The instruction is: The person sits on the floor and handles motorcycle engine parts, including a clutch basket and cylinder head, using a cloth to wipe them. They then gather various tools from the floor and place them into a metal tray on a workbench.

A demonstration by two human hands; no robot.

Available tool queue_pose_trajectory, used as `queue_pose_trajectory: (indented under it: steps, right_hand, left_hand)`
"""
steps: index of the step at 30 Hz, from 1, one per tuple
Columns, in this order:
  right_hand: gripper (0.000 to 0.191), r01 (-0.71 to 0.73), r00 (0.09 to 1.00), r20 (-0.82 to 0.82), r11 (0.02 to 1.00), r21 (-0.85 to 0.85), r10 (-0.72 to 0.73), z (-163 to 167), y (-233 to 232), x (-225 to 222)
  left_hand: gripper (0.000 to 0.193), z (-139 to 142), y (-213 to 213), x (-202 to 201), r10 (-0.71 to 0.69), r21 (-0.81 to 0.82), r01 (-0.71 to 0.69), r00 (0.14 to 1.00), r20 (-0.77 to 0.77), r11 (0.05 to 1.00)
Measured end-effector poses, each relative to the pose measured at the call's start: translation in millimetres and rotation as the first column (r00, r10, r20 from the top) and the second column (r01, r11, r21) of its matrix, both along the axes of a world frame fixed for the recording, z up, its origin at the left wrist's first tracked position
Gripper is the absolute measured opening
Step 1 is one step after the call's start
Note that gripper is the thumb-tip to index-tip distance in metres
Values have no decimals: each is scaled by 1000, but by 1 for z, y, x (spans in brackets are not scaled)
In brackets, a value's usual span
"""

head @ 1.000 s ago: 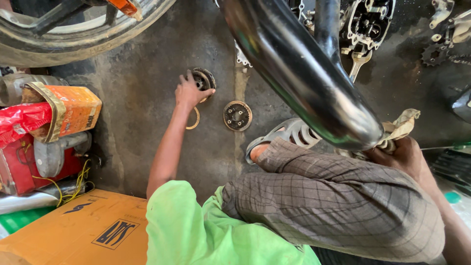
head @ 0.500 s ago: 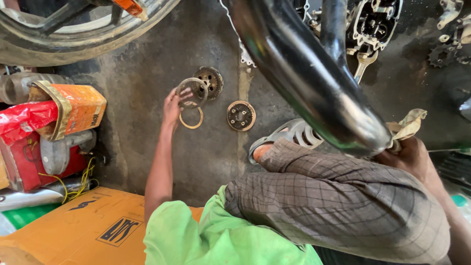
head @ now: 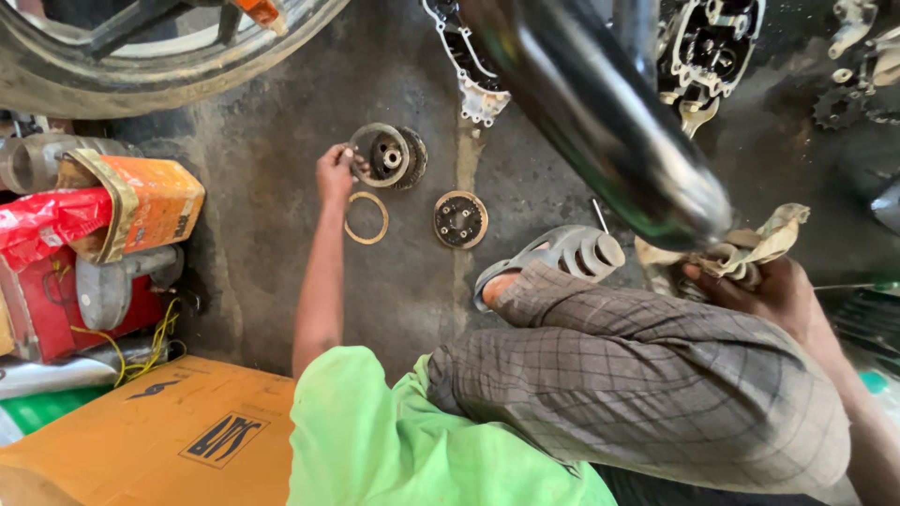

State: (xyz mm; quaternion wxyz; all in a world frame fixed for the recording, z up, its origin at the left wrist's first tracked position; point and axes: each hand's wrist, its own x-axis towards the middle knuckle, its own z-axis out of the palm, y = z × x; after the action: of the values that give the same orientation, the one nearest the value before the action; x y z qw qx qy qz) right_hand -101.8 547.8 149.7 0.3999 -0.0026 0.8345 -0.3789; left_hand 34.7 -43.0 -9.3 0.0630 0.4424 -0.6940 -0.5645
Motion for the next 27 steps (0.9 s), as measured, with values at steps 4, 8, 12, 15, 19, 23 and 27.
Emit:
queue_pose_trajectory:
  steps: [4,8,12,15,19,23,27]
  right_hand:
    - [40,44,999,-24,996,-79,-46,2,1,3]
    - [39,30,1000,-6,999,-16,-30,5,1,2]
    - [34,-5,999,46,997,77,1,4,-2,1]
    - [33,-7,1000,-23,999,-39,7,2,0,2]
    - [37,28,999,-21,993,-118,-31,-3,6,5]
    - [41,35,999,-7,997,-66,-35,-10,6,6]
    - [44,44,999,6,992,-120,-44,-10,5,5]
  left_hand:
    - [40,-6,10,-10,-124,-516,302,928,352,801]
    - [112,-2,28,-16,-291,-521,464,878,381,717]
    - [148,0,56,-27,-442,-291,803,544,713,520]
    - [147,-7,64,-29,-401,-270,829,489,775,490]
    - [142,-19,48,-27,-437,-337,807,558,706,486]
    - [140,-25,35,-32,-420,-276,817,513,748,507]
    - [141,-26,32,-38,-469,-264,828,510,721,494]
